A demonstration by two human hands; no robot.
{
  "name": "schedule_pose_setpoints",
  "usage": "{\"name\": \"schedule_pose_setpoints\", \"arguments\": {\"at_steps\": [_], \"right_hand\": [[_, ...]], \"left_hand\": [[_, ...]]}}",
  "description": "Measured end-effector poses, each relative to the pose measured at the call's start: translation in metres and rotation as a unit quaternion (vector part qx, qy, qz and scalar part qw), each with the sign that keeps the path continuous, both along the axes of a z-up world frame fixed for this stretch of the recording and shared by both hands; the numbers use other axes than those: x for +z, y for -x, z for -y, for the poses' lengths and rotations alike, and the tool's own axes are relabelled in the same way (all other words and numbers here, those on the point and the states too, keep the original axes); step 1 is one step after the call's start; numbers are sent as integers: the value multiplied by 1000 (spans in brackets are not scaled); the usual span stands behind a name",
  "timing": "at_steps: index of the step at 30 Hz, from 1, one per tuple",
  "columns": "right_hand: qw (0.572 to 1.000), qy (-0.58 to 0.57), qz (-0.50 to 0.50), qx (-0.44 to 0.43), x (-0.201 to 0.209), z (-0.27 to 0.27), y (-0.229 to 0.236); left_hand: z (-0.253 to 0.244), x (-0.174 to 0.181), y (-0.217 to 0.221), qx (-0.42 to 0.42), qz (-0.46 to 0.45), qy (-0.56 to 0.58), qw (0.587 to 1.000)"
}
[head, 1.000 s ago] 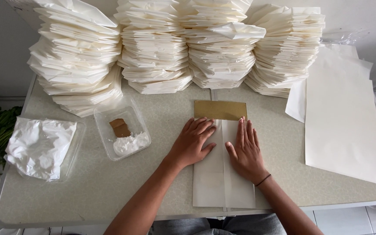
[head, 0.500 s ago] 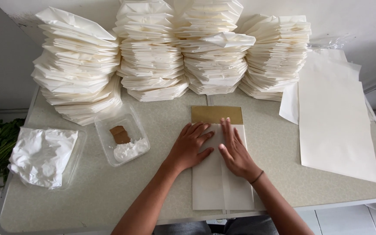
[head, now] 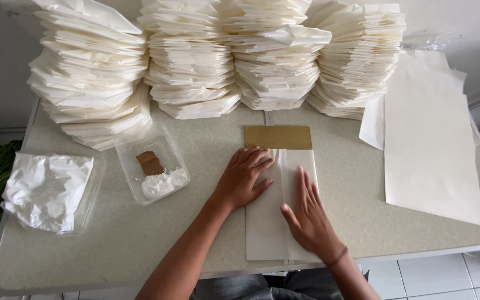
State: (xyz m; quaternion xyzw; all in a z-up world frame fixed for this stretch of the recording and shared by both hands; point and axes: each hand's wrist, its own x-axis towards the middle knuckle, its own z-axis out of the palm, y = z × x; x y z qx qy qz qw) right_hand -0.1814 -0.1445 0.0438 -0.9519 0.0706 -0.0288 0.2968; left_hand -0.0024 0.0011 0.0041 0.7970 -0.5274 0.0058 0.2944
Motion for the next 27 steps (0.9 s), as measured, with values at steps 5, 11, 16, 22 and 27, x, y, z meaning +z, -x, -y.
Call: {"name": "schedule_pose_setpoints", "arguments": {"at_steps": [5,11,16,22,27], "right_hand": [[989,150,18,1,-30,-38,40],[995,-35,8,93,1,-62,56],[972,-203,40,109,27,-29,80],[994,55,51,75,-1,30,105],[965,137,163,155,-17,37,100]], "left_hand": [[2,-1,1,11,-2,-6,1000],[4,-6,1,7,16,-3,1000],[0,-5,-2,-8,-7,-13,1000],[-6,11,0,-29,-29,-9,999],[-12,25,8,-72,-32,21,997]]}}
